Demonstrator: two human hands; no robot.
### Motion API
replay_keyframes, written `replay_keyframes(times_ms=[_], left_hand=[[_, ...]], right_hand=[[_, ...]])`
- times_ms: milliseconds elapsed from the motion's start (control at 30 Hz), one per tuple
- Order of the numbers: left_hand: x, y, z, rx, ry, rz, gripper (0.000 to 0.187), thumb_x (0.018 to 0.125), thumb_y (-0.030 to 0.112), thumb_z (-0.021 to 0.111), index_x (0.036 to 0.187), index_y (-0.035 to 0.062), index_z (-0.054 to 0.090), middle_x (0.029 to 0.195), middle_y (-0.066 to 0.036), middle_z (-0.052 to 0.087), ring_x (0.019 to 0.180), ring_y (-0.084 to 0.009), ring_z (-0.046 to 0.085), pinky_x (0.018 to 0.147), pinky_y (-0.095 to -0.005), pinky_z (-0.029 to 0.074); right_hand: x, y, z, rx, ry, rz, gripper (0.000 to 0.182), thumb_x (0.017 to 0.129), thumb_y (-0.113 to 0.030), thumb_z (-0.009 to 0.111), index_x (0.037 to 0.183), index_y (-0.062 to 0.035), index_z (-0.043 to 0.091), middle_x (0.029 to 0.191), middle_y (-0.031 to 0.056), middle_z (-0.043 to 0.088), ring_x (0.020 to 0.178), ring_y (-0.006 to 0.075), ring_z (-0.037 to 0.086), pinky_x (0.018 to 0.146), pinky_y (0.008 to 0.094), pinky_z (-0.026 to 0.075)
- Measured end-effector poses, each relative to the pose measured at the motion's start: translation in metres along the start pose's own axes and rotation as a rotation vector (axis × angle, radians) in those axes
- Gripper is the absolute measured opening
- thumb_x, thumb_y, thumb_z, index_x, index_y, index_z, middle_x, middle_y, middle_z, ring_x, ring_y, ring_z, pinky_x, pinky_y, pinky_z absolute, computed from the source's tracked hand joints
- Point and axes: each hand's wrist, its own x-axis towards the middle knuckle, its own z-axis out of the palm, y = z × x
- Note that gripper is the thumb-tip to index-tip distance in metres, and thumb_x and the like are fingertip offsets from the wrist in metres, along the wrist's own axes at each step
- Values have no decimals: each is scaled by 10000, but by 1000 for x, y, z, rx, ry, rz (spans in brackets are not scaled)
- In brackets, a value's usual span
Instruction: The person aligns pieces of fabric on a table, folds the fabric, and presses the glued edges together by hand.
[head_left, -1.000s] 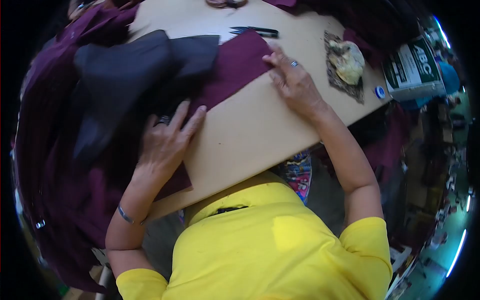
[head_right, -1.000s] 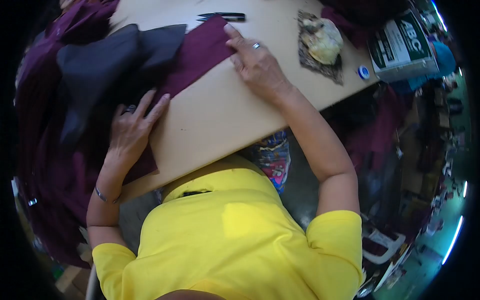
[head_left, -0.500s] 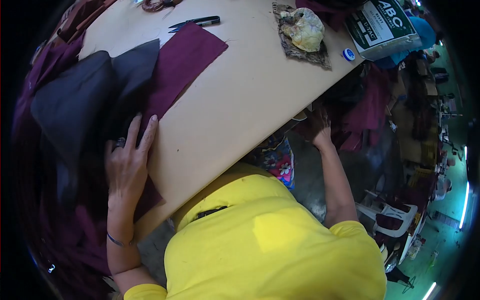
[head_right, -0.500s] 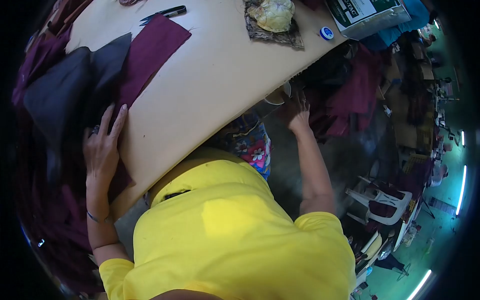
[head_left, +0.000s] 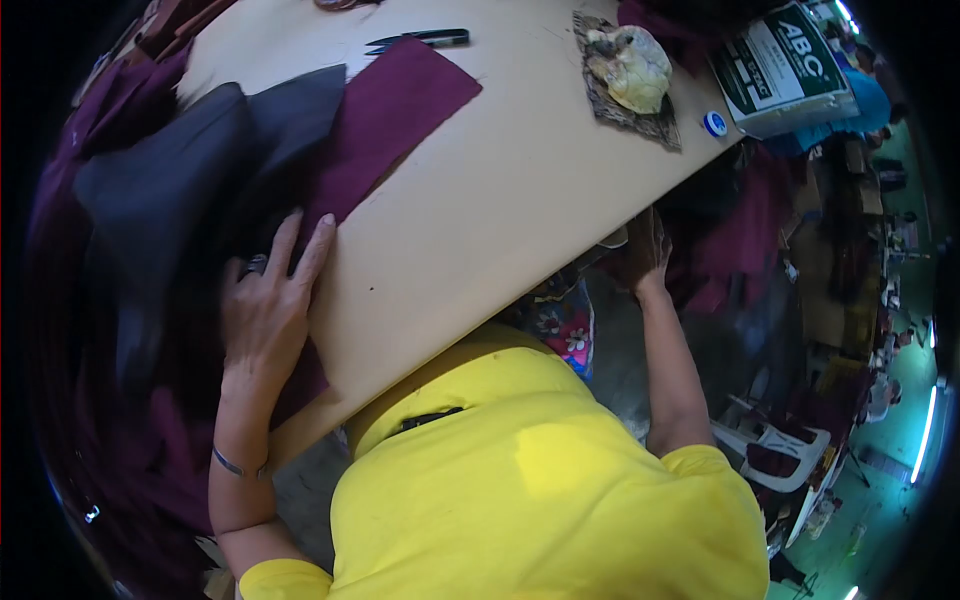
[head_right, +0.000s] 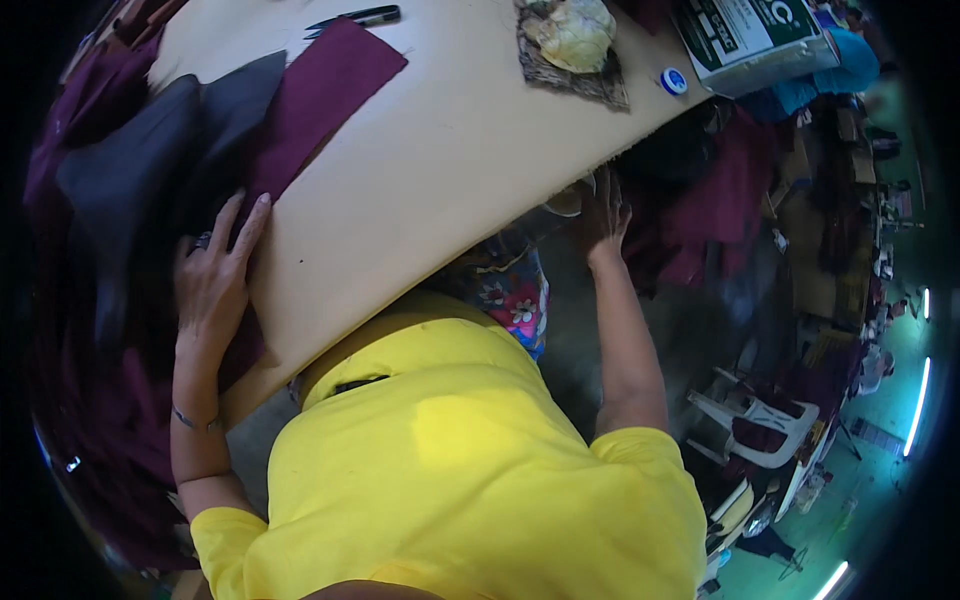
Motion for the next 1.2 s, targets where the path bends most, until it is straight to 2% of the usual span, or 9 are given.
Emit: replay_keyframes(times_ms=[100,200,267,400,600,700,900,1000,1200], left_hand=[[0,-2,5,0,40,7,604,767,-15,461,1320,228,457,1277,-73,496,619,-208,591,756,-355,448],[-2,-1,5,-24,39,-3,603,776,-5,459,1327,238,445,1265,-81,501,615,-207,588,753,-367,442],[-2,-1,5,-17,53,3,601,779,-5,459,1327,243,443,1267,-87,499,609,-208,584,753,-370,441],[-1,1,7,-39,75,-4,575,796,17,469,1322,251,448,1267,-104,496,586,-204,572,758,-372,436],[-2,2,7,-57,89,-16,555,807,47,482,1321,255,451,1270,-99,495,578,-182,564,750,-370,433],[-3,3,8,-54,93,-19,550,813,60,486,1325,258,447,1272,-97,494,584,-176,564,752,-371,432],[-3,2,12,-62,100,-21,542,822,91,502,1333,262,439,1272,-98,491,597,-172,564,745,-365,435],[-3,3,12,-47,96,-20,542,824,97,508,1335,263,437,1266,-96,495,597,-170,563,738,-360,437],[-2,3,6,-48,152,-17,417,806,104,488,1203,202,569,1188,-114,559,620,-157,582,719,-341,437]], right_hand=[[-18,-17,-2,-160,-44,63,648,641,-118,715,1248,-172,495,1391,149,327,1304,335,289,966,557,320],[-24,23,2,55,-34,-33,437,663,-77,658,1093,-108,584,1275,166,452,1205,355,396,959,492,353],[-17,23,-18,-59,397,31,304,648,35,528,924,-63,608,1157,148,523,1096,332,464,906,419,388],[10,-61,-126,217,711,-163,337,643,68,499,934,-51,621,1068,91,566,1038,270,498,912,382,349],[72,-182,-127,622,210,-510,471,686,34,422,1085,-92,638,1047,95,540,1037,233,480,960,329,328],[100,-197,-111,777,-59,-369,492,714,23,417,1138,-120,623,1058,81,530,1047,238,471,948,364,334],[103,-208,-106,264,19,-347,496,770,-23,463,1247,-140,536,1034,66,508,1050,229,473,891,439,362],[99,-214,-103,51,158,-433,467,780,-53,479,1246,-68,497,1022,89,508,1016,242,495,857,423,370],[72,-235,-108,-229,282,-544,355,770,-91,511,1114,0,511,977,109,528,933,236,534,783,412,351]])
